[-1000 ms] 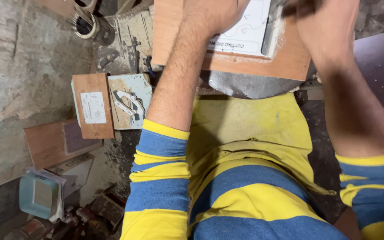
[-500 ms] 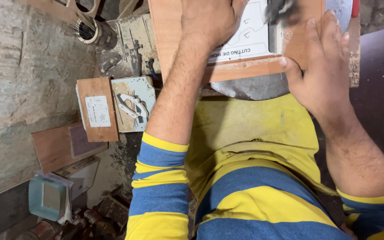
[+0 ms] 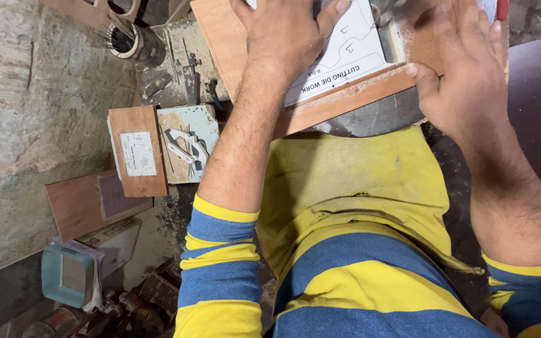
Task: The person holds a plywood board marked with a paper pattern against a scroll saw and cuts along the drawn lines, rotating and repositioning the board to follow curved shapes. They periodically lift the board to clear pieces and check the cutouts, then resume cutting until the patterned shapes are freed.
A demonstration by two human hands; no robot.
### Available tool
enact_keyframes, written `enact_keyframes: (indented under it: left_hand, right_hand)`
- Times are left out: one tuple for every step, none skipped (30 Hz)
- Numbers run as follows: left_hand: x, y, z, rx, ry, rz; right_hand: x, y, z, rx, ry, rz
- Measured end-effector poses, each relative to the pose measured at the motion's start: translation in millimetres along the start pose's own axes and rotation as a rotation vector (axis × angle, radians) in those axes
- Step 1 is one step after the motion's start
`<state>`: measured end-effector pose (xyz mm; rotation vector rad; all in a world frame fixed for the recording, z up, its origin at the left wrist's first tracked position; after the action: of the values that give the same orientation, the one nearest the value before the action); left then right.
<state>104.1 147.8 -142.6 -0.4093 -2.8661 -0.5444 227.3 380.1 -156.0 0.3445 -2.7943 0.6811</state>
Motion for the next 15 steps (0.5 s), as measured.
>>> enact_keyframes:
  left_hand:
    - [0, 1, -1, 0.015, -0.031, -0.013]
    - [-1, 1, -2, 0.030, -0.063, -0.028]
    - [-2, 1, -2, 0.045, -0.095, -0.043]
    - [-3, 1, -3, 0.058, -0.107, -0.049]
    - [-4, 2, -3, 0.071, -0.117, -0.055]
    - [-4, 2, -4, 0.083, -0.128, -0.060]
    - [-6, 2, -5, 0.103, -0.118, -0.048]
    - [-7, 2, -6, 0.123, -0.110, -0.036]
    - [-9, 3, -7, 0.143, -0.102, -0.025]
    - [-11, 2, -7, 0.153, -0.117, -0.048]
    - [-13, 0, -6, 0.161, -0.132, -0.071]
    - [-15, 0, -6, 0.168, -0.146, -0.094]
    - [-16, 1, -8, 0.205, -0.107, -0.076]
    - [-18, 2, -9, 0.244, -0.066, -0.059]
    - [-20, 3, -10, 0.284, -0.023, -0.042]
  right_hand:
    - [2, 1, -2, 0.008, -0.004, 0.003]
    - [4, 2, -4, 0.016, -0.009, 0.006]
    - [6, 2, -5, 0.024, -0.015, 0.008]
    - [8, 2, -7, 0.028, 0.004, -0.017]
    - [9, 2, -9, 0.032, 0.024, -0.041]
    - [12, 2, -11, 0.034, 0.045, -0.065]
    - [14, 3, -10, 0.014, 0.038, -0.060]
    - [16, 5, -10, -0.006, 0.030, -0.054]
    - [17, 7, -9, -0.024, 0.022, -0.048]
    - [19, 7, -9, -0.029, 0.035, -0.068]
    - [21, 9, -9, -0.033, 0.047, -0.087]
    - [22, 10, -8, -0.042, 0.054, -0.097]
    - [24, 13, -8, -0.051, 0.062, -0.108]
    - [25, 15, -6, -0.061, 0.067, -0.111]
    - [26, 16, -4, -0.075, 0.085, -0.128]
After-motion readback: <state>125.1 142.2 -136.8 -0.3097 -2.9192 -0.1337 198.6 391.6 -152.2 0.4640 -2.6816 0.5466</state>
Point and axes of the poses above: each hand's wrist, its own x-axis towards the middle knuckle, its own z-axis out of the palm, y = z × x, the point moved 4 cm from there along x, towards the middle knuckle, and after that the axes turned 3 degrees about -z, right-handed, at the moved point
